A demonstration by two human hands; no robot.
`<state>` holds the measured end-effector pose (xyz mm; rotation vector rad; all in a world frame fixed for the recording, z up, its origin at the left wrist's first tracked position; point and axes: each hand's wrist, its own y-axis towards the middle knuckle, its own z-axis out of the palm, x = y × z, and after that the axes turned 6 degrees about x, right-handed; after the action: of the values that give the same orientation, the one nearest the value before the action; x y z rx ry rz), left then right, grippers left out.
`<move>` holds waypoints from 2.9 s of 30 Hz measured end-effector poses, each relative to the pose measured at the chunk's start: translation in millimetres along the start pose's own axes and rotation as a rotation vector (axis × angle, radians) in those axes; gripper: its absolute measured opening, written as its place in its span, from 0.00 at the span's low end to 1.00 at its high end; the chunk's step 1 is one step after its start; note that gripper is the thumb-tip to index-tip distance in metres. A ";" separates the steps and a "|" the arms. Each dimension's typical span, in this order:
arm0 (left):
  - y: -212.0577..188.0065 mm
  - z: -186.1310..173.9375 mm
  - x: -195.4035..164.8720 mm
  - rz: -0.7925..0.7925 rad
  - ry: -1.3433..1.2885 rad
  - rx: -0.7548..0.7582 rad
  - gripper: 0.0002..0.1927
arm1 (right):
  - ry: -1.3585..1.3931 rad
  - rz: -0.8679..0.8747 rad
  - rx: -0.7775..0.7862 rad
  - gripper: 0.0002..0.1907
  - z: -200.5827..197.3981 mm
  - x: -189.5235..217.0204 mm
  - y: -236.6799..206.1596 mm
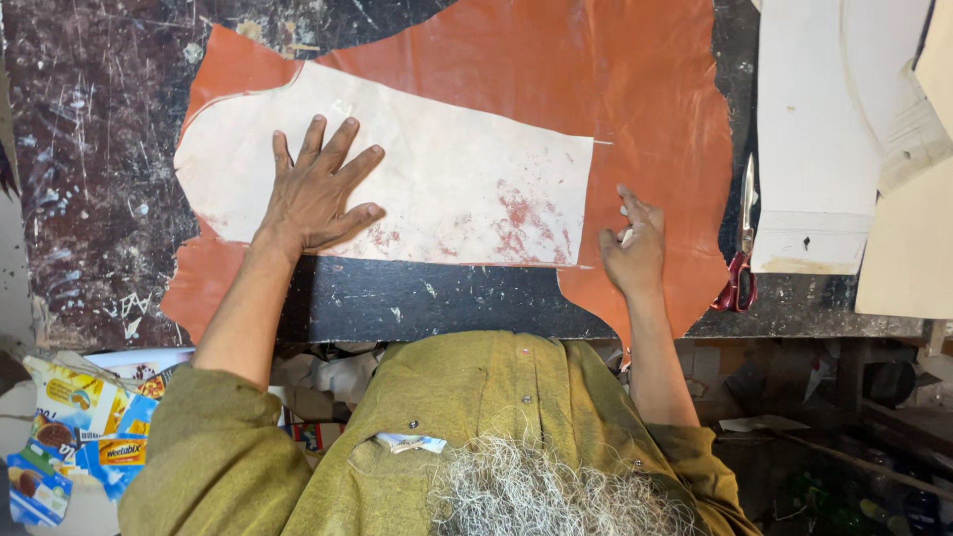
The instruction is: The person places a printed paper pattern onto a large sheet of orange material and uses scissors to cut along the marked lines. After cutting the first piece, they reposition the pattern and cut a second piece from the same material.
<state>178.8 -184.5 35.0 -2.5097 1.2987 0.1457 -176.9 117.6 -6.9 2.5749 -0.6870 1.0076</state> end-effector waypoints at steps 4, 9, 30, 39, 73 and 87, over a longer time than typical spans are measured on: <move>26.6 1.4 -60.0 0.133 0.070 -0.316 0.34 | 0.633 0.319 0.045 0.30 -10.6 -21.8 3.4; 86.6 20.9 -169.7 0.366 -0.196 -0.284 0.16 | 0.620 0.414 0.021 0.18 -14.1 -16.5 26.5; 130.3 16.7 -230.6 0.289 0.128 -0.032 0.54 | 0.586 0.366 0.074 0.10 9.2 -6.6 130.0; 131.6 23.1 -232.3 0.284 0.103 -0.039 0.53 | 0.449 0.464 0.117 0.08 7.4 -9.9 84.7; 102.8 33.4 -236.2 0.311 0.059 -0.195 0.54 | -0.424 0.399 0.056 0.28 -145.9 -120.4 -85.6; 108.8 60.6 -225.8 0.364 0.051 -0.247 0.47 | 0.958 0.585 0.250 0.15 -117.6 -130.6 -220.0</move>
<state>-38.0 -48.2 5.0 -2.4554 1.8524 0.3435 -209.7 395.8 -34.5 1.6768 -1.0506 2.3682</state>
